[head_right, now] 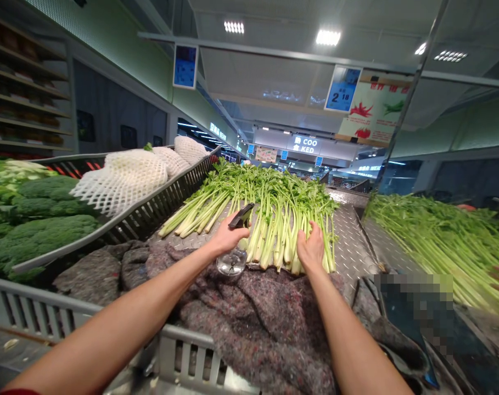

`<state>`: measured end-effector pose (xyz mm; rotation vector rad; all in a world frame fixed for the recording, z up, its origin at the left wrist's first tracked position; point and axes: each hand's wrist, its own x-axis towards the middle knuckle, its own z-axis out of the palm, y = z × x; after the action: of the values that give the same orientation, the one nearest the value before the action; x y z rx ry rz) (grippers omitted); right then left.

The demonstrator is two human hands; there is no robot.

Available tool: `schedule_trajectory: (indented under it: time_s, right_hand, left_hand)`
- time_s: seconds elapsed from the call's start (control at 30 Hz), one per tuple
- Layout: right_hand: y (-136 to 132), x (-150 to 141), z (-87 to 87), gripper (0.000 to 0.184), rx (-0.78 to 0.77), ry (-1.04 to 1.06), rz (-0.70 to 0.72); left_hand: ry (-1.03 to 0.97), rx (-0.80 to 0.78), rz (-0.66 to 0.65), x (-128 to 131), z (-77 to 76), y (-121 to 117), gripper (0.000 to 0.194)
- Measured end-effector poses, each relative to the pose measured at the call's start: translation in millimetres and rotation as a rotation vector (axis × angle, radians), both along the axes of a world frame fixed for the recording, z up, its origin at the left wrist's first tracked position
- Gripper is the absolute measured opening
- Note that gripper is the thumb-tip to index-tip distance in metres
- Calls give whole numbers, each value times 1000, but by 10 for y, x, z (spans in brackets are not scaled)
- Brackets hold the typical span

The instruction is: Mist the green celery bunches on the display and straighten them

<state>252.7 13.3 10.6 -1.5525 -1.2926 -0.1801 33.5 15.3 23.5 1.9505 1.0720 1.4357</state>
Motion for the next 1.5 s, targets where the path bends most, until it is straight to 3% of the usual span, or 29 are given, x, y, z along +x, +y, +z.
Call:
schedule_trajectory:
  time_s: [0.23,0.57,0.83,1.03,1.33,1.5]
  right_hand:
    - [8,6,4,51,2,2,-4]
    - [28,23,-22,50,8,1,24]
    - [16,8,-25,50,-5,28,38]
    - [3,-5,-4,51,-41,59,40]
    - [8,30,21,50,-14,59,22]
    - [31,50,-6,50,18,56,24]
  left_hand:
    - [11,26,0,28,-90,27,20]
    - [-17,50,-1,44,-25,-39,22]
    - [-1,61,14,41,-77,-8,23]
    - [24,31,-64,105,-142,-38,28]
    - [-9,77,-111,181,-10,-201,25]
    - [-11,53,-101,183,-31,-204,28]
